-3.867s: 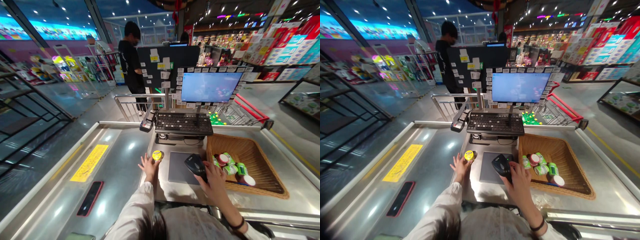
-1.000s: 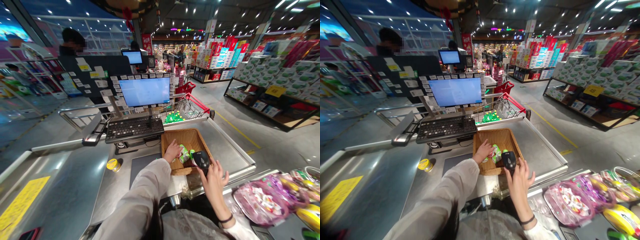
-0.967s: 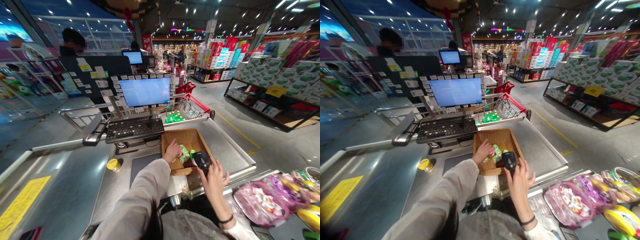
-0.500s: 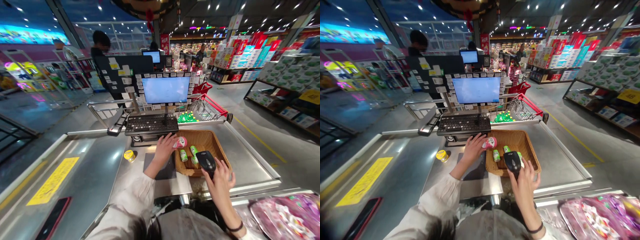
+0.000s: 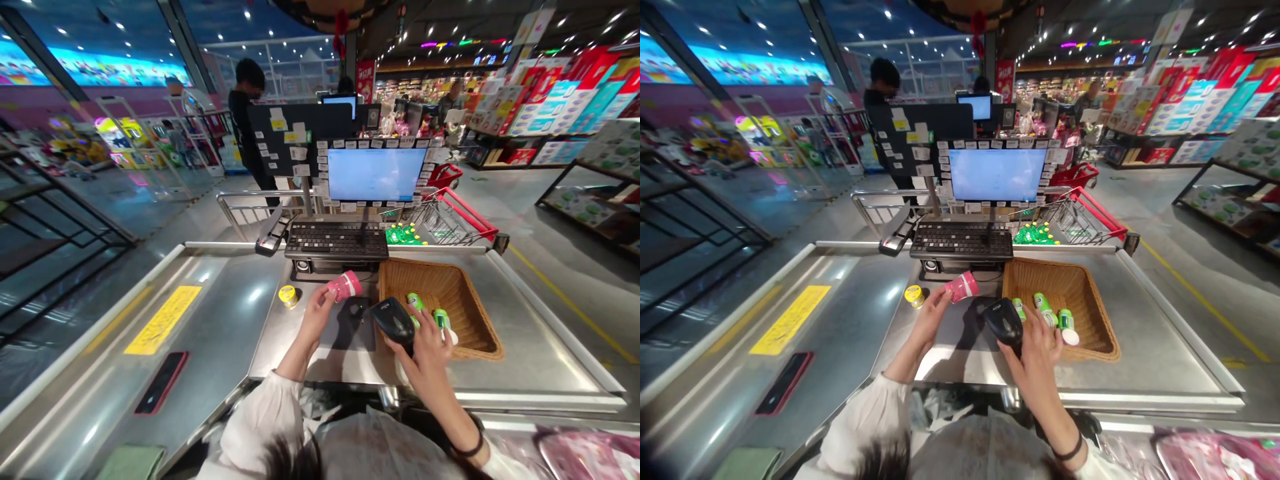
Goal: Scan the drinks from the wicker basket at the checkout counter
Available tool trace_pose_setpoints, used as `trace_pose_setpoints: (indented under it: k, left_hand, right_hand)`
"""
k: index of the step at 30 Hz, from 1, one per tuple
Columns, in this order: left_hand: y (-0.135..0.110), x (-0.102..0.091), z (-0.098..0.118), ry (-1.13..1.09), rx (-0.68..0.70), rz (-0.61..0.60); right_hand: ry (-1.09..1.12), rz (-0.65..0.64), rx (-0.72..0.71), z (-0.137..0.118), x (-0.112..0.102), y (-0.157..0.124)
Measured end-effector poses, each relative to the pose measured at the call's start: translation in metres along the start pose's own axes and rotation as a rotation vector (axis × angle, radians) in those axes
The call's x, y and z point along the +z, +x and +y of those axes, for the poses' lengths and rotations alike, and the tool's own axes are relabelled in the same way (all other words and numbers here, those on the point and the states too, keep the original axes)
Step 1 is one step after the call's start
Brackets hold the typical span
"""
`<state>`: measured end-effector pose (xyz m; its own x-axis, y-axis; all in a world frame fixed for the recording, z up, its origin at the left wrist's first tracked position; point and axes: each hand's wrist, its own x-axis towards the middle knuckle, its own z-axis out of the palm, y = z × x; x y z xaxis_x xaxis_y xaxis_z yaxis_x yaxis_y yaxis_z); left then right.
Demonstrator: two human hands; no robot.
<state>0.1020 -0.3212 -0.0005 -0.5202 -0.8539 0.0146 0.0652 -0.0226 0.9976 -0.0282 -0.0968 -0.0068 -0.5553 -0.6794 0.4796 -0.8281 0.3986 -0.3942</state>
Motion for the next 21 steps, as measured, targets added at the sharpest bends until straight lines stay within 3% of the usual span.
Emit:
trace_pose_setpoints:
  k: [5,12,15,21]
  left_hand:
    - [-0.008,-0.007,0.003,0.074,0.036,-0.04]
    - [-0.003,-0.01,-0.011,0.187,0.164,-0.064]
    - [-0.006,-0.01,-0.013,0.392,0.274,-0.045]
    - [-0.015,-0.009,-0.006,0.995,0.623,-0.102]
  right_hand:
    - [-0.006,-0.003,-0.039,-0.01,0.003,0.001]
    - [-0.043,-0.022,-0.046,-0.001,0.013,-0.003]
    - [-0.054,-0.033,-0.035,0.001,0.015,-0.005]
    - [-0.036,-0.001,0.002,-0.005,0.01,-0.005]
